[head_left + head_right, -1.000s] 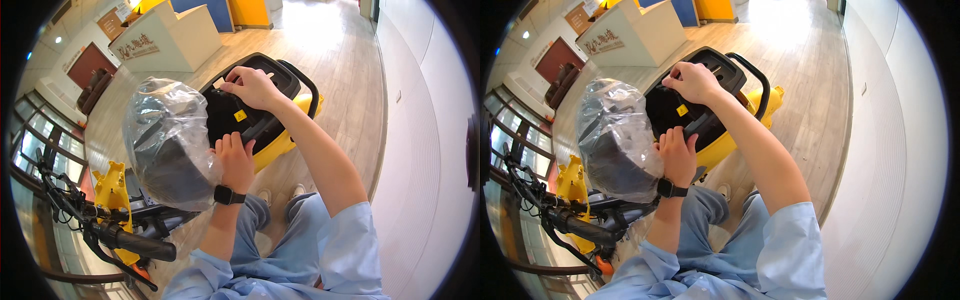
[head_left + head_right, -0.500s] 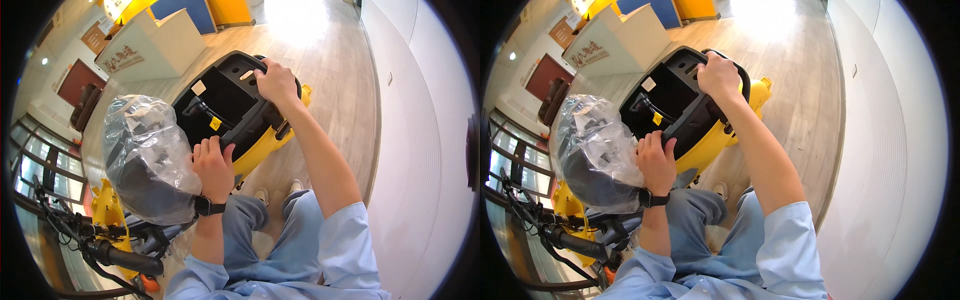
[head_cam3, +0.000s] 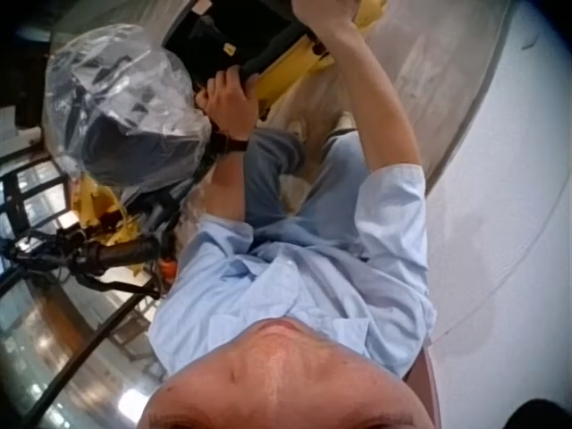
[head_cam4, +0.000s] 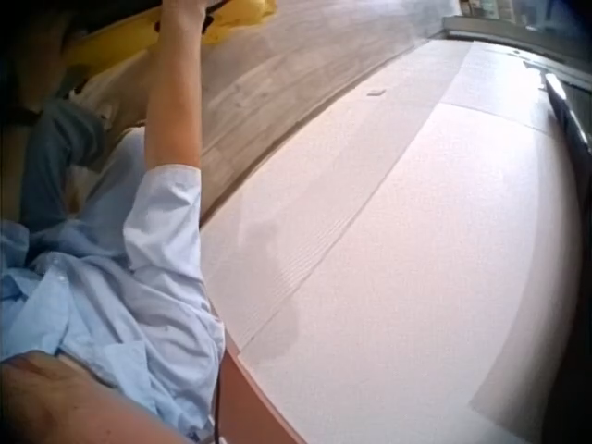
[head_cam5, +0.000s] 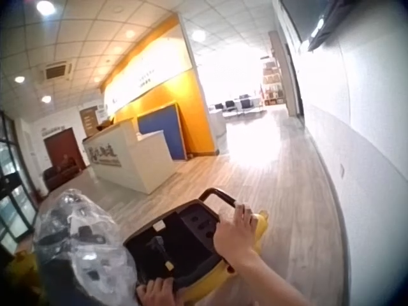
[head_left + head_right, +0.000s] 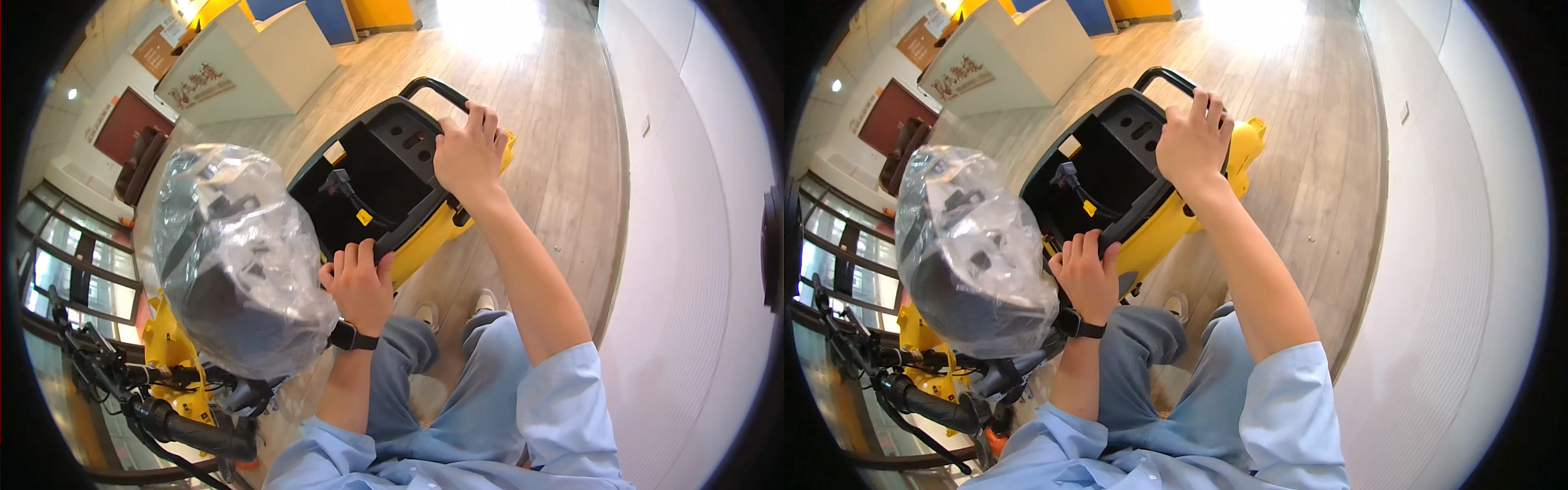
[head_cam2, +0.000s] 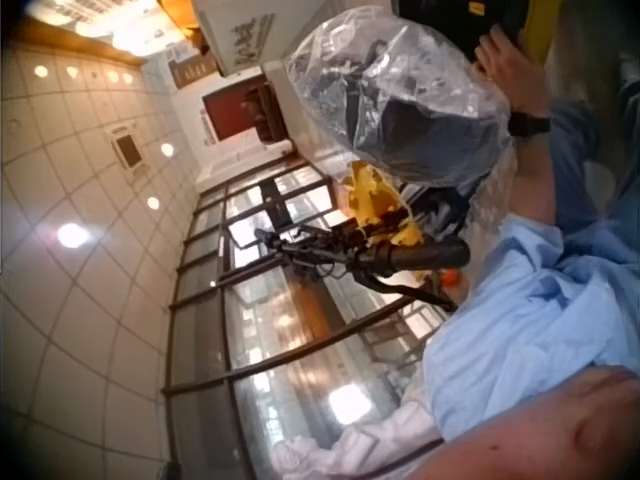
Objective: Repairing or assembling the storage bucket under the seat of a yellow electric scooter.
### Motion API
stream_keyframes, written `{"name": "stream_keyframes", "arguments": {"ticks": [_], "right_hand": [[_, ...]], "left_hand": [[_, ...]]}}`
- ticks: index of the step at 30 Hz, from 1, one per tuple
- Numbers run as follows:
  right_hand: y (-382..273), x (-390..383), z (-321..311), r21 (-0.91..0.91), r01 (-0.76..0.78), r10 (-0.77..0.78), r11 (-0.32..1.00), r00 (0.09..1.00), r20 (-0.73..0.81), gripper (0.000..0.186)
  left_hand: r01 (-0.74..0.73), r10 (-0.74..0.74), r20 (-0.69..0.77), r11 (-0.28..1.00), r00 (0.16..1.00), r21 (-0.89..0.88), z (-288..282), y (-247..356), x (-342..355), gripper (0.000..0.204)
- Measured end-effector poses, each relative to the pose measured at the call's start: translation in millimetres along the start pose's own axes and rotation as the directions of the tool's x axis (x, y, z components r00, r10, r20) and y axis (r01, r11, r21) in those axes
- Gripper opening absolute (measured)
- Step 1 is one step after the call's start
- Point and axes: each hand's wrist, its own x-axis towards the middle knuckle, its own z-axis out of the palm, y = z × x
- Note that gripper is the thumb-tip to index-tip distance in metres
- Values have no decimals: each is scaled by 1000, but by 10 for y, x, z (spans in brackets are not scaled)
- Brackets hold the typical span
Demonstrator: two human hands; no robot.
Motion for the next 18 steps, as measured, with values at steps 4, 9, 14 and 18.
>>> {"name": "stream_keyframes", "arguments": {"ticks": [4,9,14,18], "right_hand": [[-30,-151,119,76,249,-204,966,906,-372,30],[-249,-618,182,375,447,-435,812,892,-120,22],[-401,-762,350,446,383,-386,809,918,-88,16],[-659,-677,145,765,222,-204,604,971,-121,17]], "left_hand": [[37,-38,47,999,998,7,63,-49,-35,29],[-27,23,73,998,997,54,217,-24,-14,26],[-33,33,81,999,996,-2,233,-53,-21,20],[-35,41,183,999,982,-35,245,-126,-39,15]]}}
